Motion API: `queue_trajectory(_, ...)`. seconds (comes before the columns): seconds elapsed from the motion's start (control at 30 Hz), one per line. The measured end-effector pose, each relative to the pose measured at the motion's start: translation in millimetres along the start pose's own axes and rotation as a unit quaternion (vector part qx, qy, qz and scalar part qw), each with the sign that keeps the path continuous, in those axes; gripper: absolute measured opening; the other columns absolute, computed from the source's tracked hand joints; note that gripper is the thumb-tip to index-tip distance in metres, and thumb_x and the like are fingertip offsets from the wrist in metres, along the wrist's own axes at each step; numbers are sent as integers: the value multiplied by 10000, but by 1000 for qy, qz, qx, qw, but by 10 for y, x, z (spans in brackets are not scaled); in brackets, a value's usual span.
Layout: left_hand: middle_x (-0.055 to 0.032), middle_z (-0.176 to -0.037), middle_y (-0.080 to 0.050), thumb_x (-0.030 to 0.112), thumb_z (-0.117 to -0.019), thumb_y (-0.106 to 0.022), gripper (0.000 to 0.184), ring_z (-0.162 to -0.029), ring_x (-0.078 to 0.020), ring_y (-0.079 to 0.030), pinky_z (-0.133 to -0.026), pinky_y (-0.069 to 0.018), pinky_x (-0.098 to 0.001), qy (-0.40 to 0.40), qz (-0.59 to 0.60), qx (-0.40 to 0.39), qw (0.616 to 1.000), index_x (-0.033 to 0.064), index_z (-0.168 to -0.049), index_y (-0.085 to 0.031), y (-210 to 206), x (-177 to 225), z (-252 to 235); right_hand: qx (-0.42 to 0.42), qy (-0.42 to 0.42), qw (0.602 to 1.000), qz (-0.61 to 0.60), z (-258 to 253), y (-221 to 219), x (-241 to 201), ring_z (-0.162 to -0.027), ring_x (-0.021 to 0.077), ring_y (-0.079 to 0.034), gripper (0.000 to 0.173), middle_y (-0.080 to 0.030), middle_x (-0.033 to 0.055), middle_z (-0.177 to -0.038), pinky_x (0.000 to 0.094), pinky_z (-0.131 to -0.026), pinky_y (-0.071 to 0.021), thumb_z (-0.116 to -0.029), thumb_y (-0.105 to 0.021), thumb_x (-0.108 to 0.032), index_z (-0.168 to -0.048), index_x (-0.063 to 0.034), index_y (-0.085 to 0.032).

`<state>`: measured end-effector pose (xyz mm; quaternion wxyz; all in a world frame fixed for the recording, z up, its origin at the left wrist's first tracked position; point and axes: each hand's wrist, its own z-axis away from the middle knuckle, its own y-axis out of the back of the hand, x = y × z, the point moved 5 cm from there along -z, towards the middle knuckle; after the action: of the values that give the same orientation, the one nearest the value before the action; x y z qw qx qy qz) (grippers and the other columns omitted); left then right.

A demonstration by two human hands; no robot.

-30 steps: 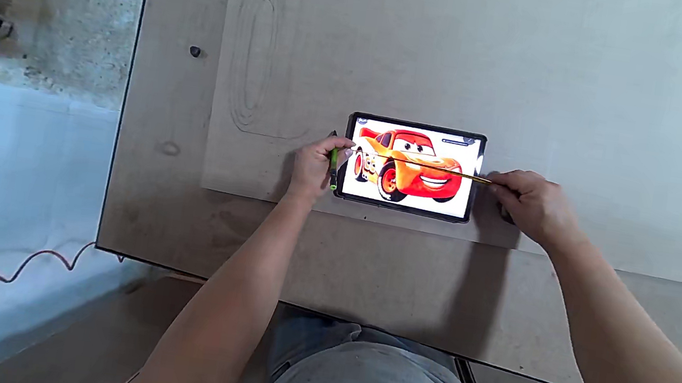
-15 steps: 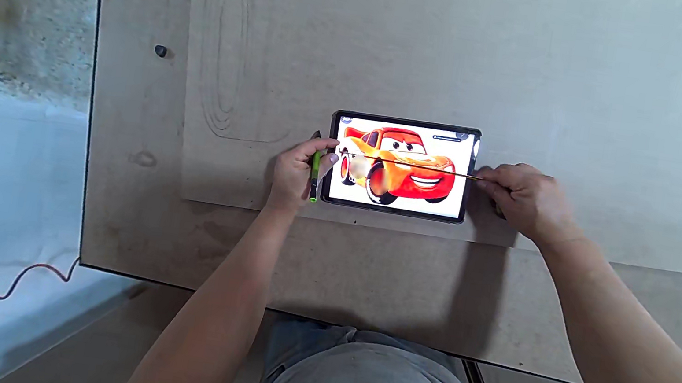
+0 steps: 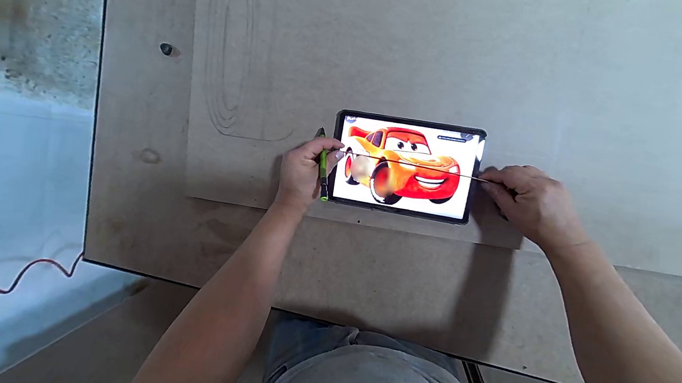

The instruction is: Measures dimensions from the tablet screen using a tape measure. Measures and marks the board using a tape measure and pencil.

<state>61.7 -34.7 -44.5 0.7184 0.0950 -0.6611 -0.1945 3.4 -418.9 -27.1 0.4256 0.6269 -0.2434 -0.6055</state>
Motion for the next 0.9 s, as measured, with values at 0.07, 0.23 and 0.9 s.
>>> queue_trajectory(0.07, -19, -974, -752, 125, -976, -715, 150, -732, -41, -659, -684, -567, -218, 2, -1, 4, 1000, 74, -1111, -756, 1, -3, 8, -1, 5, 1000, -1, 1, -8, 6, -1001, 268, -703, 210, -749, 77, -1049, 496, -870, -559, -1031, -608, -248, -1088, -136, -776)
queue_trajectory(0.23, -12, -993, -758, 137, -977, -718, 156, -762, -39, -674, -705, -576, -220, 10, -20, 7, 1000, 88, -1118, -763, -8, 23, 6, 2, 5, 1000, -5, -4, 4, 4, -994, 265, -708, 212, -757, 70, -1046, 496, -863, -561, -1033, -607, -241, -1085, -144, -788)
queue_trajectory(0.9, -6, -959, -761, 144, -978, -717, 153, -703, -22, -657, -665, -565, -207, 8, -20, 17, 1000, 91, -1110, -776, -47, -6, -36, 0, -3, 1000, -8, -24, 15, 10, -968, 256, -708, 220, -759, 61, -1041, 491, -856, -559, -1036, -603, -249, -1091, -149, -791)
